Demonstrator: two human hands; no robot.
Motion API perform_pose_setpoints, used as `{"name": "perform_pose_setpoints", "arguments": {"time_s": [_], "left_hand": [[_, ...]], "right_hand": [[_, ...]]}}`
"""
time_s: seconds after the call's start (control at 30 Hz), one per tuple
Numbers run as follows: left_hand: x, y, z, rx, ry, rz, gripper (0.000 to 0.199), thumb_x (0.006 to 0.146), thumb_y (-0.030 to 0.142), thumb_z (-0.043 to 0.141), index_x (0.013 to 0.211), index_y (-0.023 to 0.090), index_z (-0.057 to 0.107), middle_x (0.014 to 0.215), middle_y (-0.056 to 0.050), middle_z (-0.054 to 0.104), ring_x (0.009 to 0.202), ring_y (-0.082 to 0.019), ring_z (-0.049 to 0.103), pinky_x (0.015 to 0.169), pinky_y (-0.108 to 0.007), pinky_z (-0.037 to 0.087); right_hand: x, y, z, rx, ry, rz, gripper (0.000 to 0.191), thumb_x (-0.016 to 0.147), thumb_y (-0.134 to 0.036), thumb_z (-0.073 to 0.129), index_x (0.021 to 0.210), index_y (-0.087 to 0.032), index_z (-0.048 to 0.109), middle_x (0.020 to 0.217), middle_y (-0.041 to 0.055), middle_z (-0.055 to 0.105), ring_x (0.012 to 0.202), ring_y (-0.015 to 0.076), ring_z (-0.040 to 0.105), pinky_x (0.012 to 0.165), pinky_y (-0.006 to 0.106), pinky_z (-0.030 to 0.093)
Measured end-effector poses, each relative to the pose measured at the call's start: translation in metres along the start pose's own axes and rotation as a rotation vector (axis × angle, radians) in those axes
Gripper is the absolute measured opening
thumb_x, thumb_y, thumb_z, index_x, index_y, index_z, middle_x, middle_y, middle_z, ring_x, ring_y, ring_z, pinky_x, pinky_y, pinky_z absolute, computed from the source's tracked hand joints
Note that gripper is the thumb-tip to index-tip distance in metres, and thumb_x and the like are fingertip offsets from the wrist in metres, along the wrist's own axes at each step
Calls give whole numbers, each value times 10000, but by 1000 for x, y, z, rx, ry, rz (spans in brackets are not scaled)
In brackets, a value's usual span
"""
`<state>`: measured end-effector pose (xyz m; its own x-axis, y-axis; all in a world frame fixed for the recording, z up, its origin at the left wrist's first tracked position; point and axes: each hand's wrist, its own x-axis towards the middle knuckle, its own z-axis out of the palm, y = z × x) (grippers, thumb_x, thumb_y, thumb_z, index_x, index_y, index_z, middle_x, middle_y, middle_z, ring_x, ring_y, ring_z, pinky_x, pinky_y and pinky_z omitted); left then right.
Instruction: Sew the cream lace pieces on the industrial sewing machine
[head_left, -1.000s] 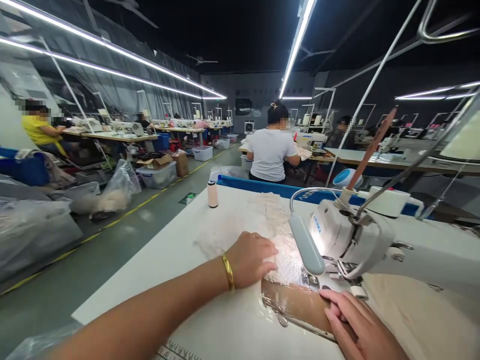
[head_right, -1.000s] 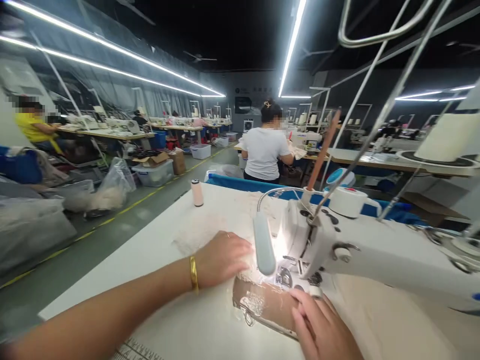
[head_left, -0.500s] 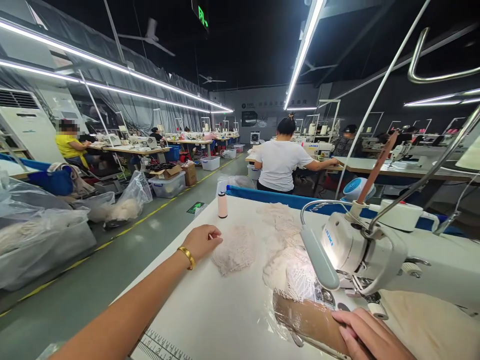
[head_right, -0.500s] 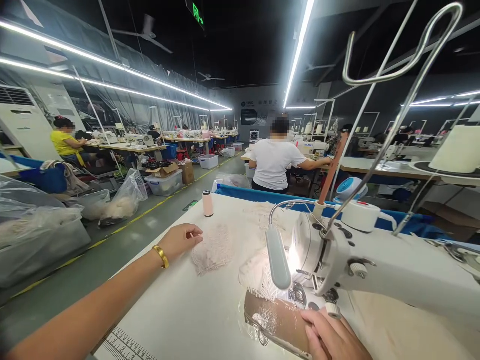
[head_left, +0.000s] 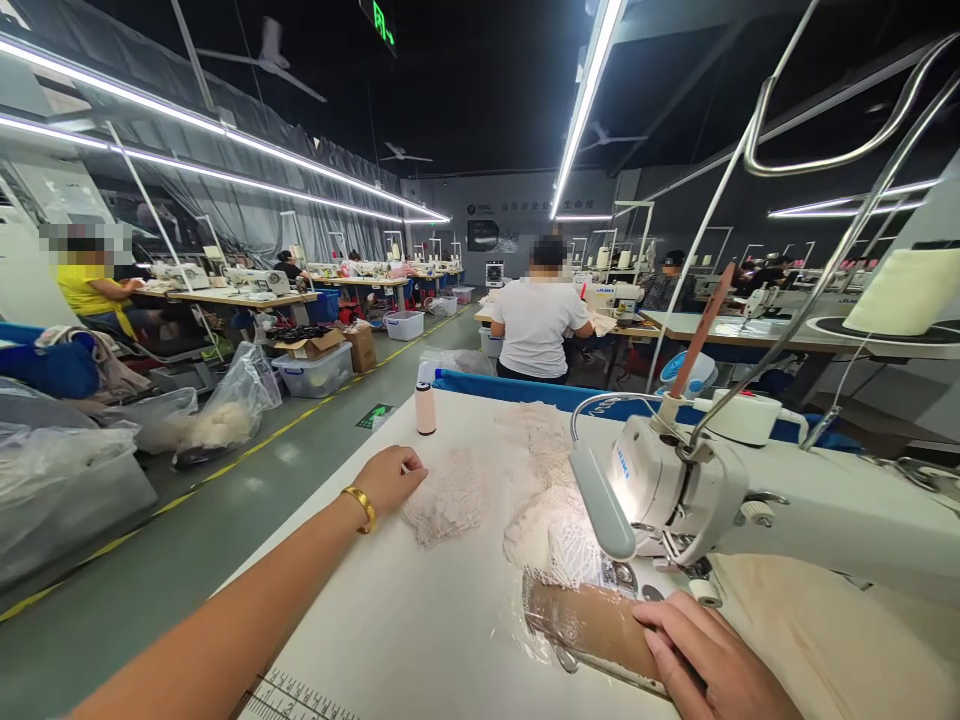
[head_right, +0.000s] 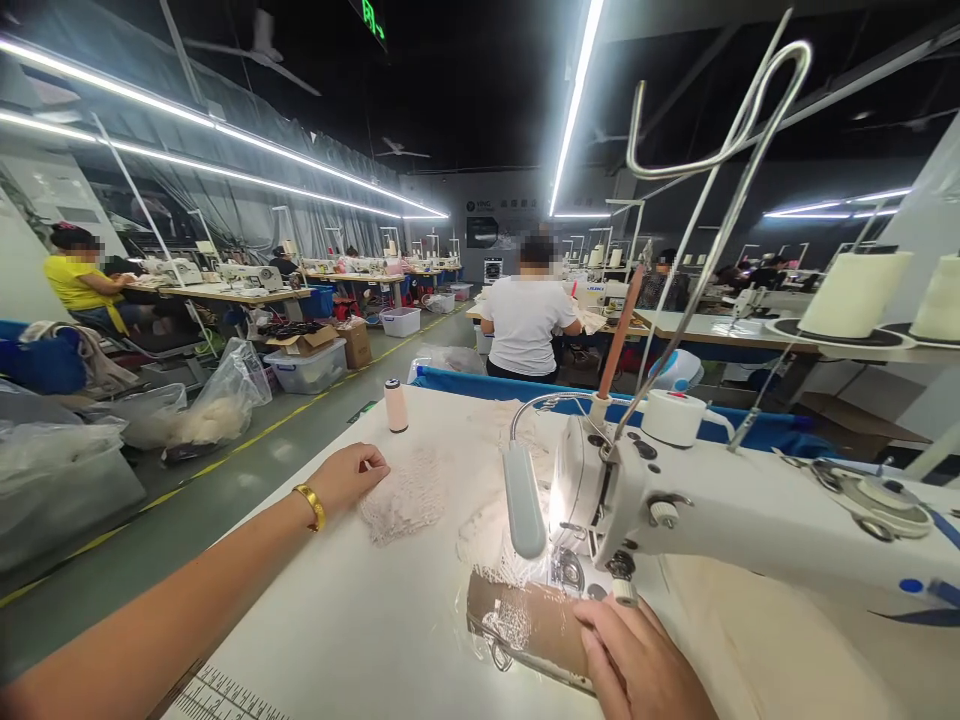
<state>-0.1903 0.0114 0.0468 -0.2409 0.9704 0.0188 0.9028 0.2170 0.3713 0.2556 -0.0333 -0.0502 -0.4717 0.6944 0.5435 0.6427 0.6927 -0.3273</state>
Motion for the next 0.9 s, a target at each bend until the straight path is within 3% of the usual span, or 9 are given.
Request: {"name": "perform_pose_setpoints", "arguments": {"time_s": [0.23, 0.4, 0.5, 0.63, 0.7, 0.77, 0.83, 0.9], "left_hand": [[5, 3, -4, 16, -22, -19, 251, 1054, 396, 691, 1096, 150, 707, 1083, -54, 727, 934, -198, 709, 855, -384, 623], [-1, 25, -23, -26, 49, 75, 201, 1009, 254, 620, 823, 179, 626, 857, -2, 674, 795, -179, 645, 730, -300, 532], [-23, 60, -26, -88, 37, 241, 196, 965, 244, 474, 781, 221, 537, 740, 21, 623, 729, -191, 628, 638, -278, 467], [-77, 111, 3, -144, -99, 580, 130, 934, 267, 492, 807, 241, 497, 784, 17, 644, 730, -191, 617, 664, -298, 466], [-102, 124, 23, -143, -259, 952, 146, 904, 205, 562, 781, 238, 489, 821, 5, 681, 765, -195, 640, 758, -325, 513], [-117, 125, 38, -258, -359, 1205, 173, 933, 183, 613, 802, 239, 516, 897, -1, 739, 874, -198, 697, 901, -333, 546], [-120, 120, 47, -400, -382, 1249, 151, 982, 195, 620, 852, 242, 561, 1005, -1, 778, 997, -195, 719, 989, -333, 539], [-115, 114, 51, -460, -312, 1133, 118, 1031, 219, 573, 922, 246, 609, 1036, 1, 773, 993, -191, 703, 926, -331, 542]], "right_hand": [[12, -18, -9, 29, 109, -72, 238, 1055, -230, 499, 1042, -299, 727, 850, 5, 757, 724, 189, 756, 649, 265, 639], [10, -19, -9, 12, 62, -81, 225, 1067, -206, 486, 1071, -301, 689, 876, -10, 747, 758, 186, 763, 671, 279, 625], [8, -20, -10, 22, 14, -34, 219, 1079, -208, 486, 1084, -299, 685, 906, -1, 743, 790, 200, 756, 695, 300, 619], [10, -27, -15, 70, -7, 51, 247, 1095, -204, 453, 1047, -275, 685, 904, 19, 720, 785, 212, 710, 709, 331, 593], [11, -32, -20, 99, -16, 123, 266, 1103, -197, 429, 1064, -258, 684, 936, 35, 707, 834, 223, 688, 734, 350, 578], [12, -36, -25, 126, -26, 177, 255, 1104, -198, 431, 1075, -244, 681, 963, 49, 694, 879, 233, 665, 762, 367, 562], [14, -39, -28, 163, -22, 187, 227, 1100, -201, 453, 1073, -236, 676, 952, 48, 679, 874, 232, 632, 759, 365, 538], [15, -41, -29, 211, -9, 131, 208, 1093, -181, 468, 1064, -234, 667, 939, 41, 666, 865, 223, 598, 773, 361, 515]]}}
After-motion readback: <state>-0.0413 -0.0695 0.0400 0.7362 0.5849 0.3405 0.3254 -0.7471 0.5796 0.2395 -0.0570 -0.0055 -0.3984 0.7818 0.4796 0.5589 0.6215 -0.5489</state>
